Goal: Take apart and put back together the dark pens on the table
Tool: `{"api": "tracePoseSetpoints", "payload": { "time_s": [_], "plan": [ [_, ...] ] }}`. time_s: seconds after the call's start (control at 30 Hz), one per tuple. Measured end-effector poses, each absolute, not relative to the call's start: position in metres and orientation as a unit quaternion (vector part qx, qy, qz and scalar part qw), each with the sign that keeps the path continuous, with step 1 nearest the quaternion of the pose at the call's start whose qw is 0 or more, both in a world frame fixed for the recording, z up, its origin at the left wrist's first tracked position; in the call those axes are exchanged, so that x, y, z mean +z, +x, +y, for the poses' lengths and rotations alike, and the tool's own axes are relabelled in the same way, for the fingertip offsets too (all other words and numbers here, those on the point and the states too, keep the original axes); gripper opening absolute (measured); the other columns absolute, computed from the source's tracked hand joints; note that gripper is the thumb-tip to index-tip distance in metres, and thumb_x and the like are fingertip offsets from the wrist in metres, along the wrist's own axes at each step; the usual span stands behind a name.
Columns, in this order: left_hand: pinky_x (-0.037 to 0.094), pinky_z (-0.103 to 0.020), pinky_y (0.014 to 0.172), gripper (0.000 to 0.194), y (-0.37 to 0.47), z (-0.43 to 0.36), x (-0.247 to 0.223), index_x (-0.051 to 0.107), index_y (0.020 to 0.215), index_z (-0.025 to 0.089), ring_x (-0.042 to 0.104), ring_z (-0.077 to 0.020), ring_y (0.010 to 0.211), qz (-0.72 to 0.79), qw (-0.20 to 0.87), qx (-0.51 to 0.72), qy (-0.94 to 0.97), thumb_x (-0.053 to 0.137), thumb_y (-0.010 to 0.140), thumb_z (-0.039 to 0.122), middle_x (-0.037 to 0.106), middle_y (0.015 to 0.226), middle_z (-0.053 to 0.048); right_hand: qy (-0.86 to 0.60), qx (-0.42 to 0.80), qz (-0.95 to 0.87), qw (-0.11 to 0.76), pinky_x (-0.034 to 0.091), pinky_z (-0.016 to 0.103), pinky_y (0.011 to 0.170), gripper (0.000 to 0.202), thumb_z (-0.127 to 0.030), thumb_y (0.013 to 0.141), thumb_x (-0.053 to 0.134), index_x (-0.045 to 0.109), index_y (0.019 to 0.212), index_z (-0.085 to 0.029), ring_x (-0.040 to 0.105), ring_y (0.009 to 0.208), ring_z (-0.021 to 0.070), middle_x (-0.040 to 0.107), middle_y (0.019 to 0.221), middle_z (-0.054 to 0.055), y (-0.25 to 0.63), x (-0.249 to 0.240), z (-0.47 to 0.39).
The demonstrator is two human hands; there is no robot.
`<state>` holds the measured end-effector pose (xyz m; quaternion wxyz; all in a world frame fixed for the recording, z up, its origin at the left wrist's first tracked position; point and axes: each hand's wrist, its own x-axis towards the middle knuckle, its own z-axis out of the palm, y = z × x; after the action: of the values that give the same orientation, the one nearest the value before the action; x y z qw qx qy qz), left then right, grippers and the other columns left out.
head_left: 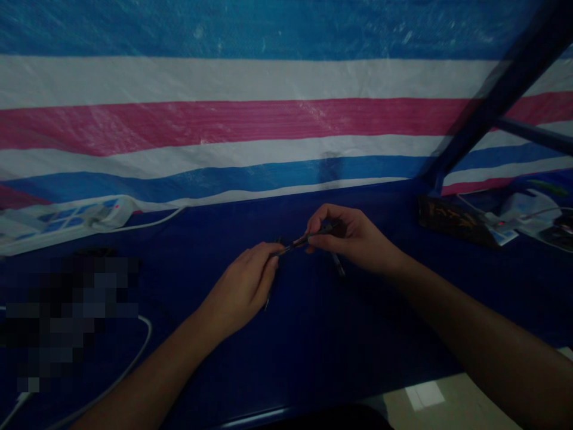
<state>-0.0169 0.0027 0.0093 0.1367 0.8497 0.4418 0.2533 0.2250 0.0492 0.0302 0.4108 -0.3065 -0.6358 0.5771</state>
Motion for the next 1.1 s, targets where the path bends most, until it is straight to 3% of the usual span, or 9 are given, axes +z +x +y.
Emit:
{"api": "tracePoseSetpoints", "payload": {
  "time_s": [0.23, 0.4, 0.47, 0.63, 0.77, 0.83, 0.9, 1.0, 1.1],
  "plan": [
    [0.055, -0.036, 0.082, 0.026, -0.017, 0.003, 0.008, 0.061, 0.123, 0.017, 0.071, -0.0208, 0.09, 0.417, 0.139, 0.269, 0.857, 0.04, 0.109, 0.024, 0.072, 0.103, -0.006, -0.316, 0.533, -0.667, 0.414, 0.054, 0.028, 0.075, 0.022, -0.026, 0.084, 0.082, 0.065, 0.095, -0.017, 0.07, 0.081, 0.0141, 0.074, 0.092, 0.003, 0.225, 0.027, 0.05],
    [0.056, -0.032, 0.081, 0.022, -0.017, 0.0, 0.007, 0.062, 0.121, 0.017, 0.071, -0.0188, 0.088, 0.393, 0.15, 0.285, 0.861, 0.045, 0.107, 0.021, 0.073, 0.101, -0.005, -0.304, 0.484, -0.718, 0.396, 0.055, 0.031, 0.085, 0.018, -0.028, 0.081, 0.085, 0.071, 0.083, -0.017, 0.071, 0.091, 0.0174, 0.077, 0.095, 0.004, 0.224, 0.028, 0.046],
    [0.057, -0.031, 0.083, 0.021, -0.017, 0.0, 0.007, 0.062, 0.12, 0.018, 0.072, -0.0179, 0.089, 0.377, 0.152, 0.292, 0.866, 0.046, 0.107, 0.019, 0.073, 0.101, -0.005, -0.308, 0.472, -0.73, 0.386, 0.054, 0.03, 0.081, 0.021, -0.033, 0.082, 0.085, 0.071, 0.082, -0.018, 0.071, 0.087, 0.0168, 0.077, 0.09, 0.003, 0.223, 0.03, 0.043],
    [0.055, -0.031, 0.086, 0.019, -0.016, -0.001, 0.007, 0.063, 0.121, 0.019, 0.072, -0.0177, 0.092, 0.358, 0.115, 0.313, 0.872, 0.05, 0.108, 0.021, 0.075, 0.104, -0.004, -0.354, 0.462, -0.749, 0.316, 0.042, 0.023, 0.053, 0.028, -0.042, 0.091, 0.077, 0.07, 0.102, -0.017, 0.06, 0.057, 0.01, 0.069, 0.068, -0.003, 0.23, 0.038, 0.042],
    [0.055, -0.03, 0.081, 0.021, -0.02, 0.002, 0.005, 0.065, 0.123, 0.018, 0.071, -0.017, 0.087, 0.393, 0.111, 0.319, 0.855, 0.051, 0.108, 0.023, 0.074, 0.102, -0.004, -0.324, 0.447, -0.775, 0.307, 0.045, 0.023, 0.058, 0.048, -0.037, 0.088, 0.081, 0.059, 0.127, -0.019, 0.065, 0.069, 0.0121, 0.074, 0.089, 0.001, 0.239, 0.041, 0.047],
    [0.055, -0.03, 0.081, 0.022, -0.022, 0.004, 0.005, 0.065, 0.125, 0.018, 0.071, -0.0172, 0.089, 0.405, 0.109, 0.321, 0.849, 0.051, 0.108, 0.023, 0.074, 0.104, -0.004, -0.309, 0.449, -0.768, 0.336, 0.05, 0.025, 0.067, 0.04, -0.033, 0.091, 0.077, 0.059, 0.123, -0.018, 0.069, 0.08, 0.0146, 0.075, 0.094, 0.003, 0.241, 0.04, 0.05],
    [0.055, -0.029, 0.081, 0.023, -0.024, 0.004, 0.005, 0.065, 0.125, 0.019, 0.072, -0.0173, 0.089, 0.405, 0.109, 0.32, 0.85, 0.051, 0.108, 0.024, 0.074, 0.104, -0.004, -0.323, 0.454, -0.755, 0.345, 0.051, 0.026, 0.07, 0.021, -0.033, 0.095, 0.071, 0.063, 0.106, -0.017, 0.07, 0.077, 0.0144, 0.074, 0.086, 0.002, 0.24, 0.04, 0.051],
    [0.055, -0.03, 0.08, 0.022, -0.023, 0.003, 0.004, 0.066, 0.123, 0.019, 0.071, -0.017, 0.085, 0.396, 0.104, 0.314, 0.857, 0.05, 0.108, 0.025, 0.074, 0.1, -0.003, -0.381, 0.456, -0.745, 0.302, 0.047, 0.024, 0.059, 0.038, -0.045, 0.101, 0.059, 0.063, 0.076, -0.017, 0.064, 0.059, 0.012, 0.068, 0.065, 0.001, 0.237, 0.039, 0.051],
    [0.056, -0.031, 0.08, 0.024, -0.022, 0.003, 0.004, 0.066, 0.123, 0.019, 0.072, -0.018, 0.084, 0.406, 0.093, 0.312, 0.854, 0.05, 0.108, 0.027, 0.076, 0.099, -0.004, -0.391, 0.458, -0.736, 0.309, 0.045, 0.024, 0.055, 0.029, -0.046, 0.095, 0.069, 0.067, 0.093, -0.017, 0.064, 0.059, 0.0122, 0.069, 0.07, -0.001, 0.237, 0.039, 0.052]
  ]
}}
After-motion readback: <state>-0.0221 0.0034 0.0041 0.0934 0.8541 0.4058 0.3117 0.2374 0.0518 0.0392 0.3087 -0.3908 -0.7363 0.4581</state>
